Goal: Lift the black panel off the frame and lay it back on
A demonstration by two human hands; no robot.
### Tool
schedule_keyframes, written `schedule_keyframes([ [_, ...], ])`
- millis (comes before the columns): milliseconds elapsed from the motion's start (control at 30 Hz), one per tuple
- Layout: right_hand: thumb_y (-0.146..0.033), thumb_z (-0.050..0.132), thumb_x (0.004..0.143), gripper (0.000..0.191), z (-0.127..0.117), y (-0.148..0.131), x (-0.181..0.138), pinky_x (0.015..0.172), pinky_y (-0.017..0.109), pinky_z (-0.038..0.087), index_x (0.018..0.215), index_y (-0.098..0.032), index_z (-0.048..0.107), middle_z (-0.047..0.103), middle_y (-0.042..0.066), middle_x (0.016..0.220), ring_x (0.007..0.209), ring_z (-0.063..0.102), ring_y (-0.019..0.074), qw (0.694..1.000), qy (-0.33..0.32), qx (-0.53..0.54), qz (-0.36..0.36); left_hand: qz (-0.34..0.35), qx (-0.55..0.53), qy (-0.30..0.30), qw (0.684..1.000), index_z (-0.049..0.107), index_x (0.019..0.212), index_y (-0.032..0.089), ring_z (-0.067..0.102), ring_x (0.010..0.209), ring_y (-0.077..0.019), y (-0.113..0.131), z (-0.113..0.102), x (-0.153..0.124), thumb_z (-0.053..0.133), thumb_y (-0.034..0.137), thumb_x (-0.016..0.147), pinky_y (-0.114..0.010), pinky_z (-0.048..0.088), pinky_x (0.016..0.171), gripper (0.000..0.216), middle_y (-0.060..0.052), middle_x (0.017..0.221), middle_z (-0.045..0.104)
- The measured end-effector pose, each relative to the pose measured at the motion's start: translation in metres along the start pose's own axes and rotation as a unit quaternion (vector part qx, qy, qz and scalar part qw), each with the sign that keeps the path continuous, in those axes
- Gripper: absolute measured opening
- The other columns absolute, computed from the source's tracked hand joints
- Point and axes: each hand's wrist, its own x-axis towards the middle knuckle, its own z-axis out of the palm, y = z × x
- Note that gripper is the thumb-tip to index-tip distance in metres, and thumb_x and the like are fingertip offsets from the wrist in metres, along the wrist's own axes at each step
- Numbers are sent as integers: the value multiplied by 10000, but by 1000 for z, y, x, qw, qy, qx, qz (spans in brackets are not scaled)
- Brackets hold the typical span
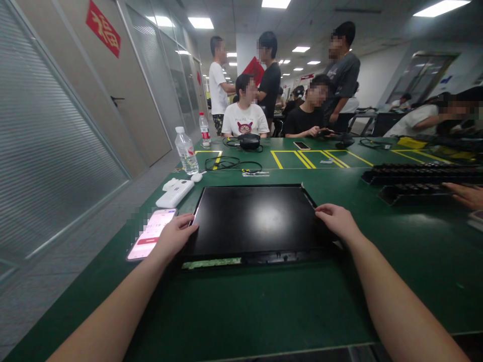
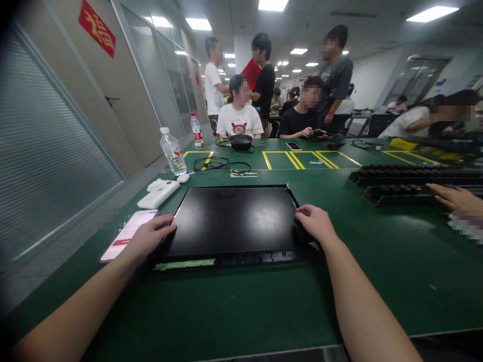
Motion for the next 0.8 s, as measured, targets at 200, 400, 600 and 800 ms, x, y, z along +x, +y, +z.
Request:
schedule_keyframes([
  [200,-306,712,789,144,0,0,0,872,370,577,846,-248,831,820,71,899,916,764,270,1000,-3,-2,0,19,49,-22,998,855,985,184,703,1316,-384,-7,-1,3,732,406,757,-460,547,1147,341,-139,1472,723],
  [400,-304,709,775,145,0,-1,0,866,361,574,839,-248,826,816,68,886,911,764,265,1000,0,-1,2,37,102,-36,993,850,1098,162,688,1338,-386,-11,-1,5,676,431,816,-487,522,1175,427,-169,1521,685],
  [600,-322,699,751,158,1,0,0,869,364,574,822,-249,820,808,68,863,896,760,266,1000,6,-4,-3,57,149,-35,987,861,1106,175,679,1350,-388,-12,-1,7,661,433,840,-481,527,1169,421,-157,1492,708],
  [800,-334,697,732,174,-1,-2,-1,869,373,567,818,-248,821,810,70,876,900,753,272,1000,0,7,12,66,159,-41,984,860,1128,177,694,1322,-380,-10,0,6,639,419,861,-472,546,1144,422,-147,1492,713],
])
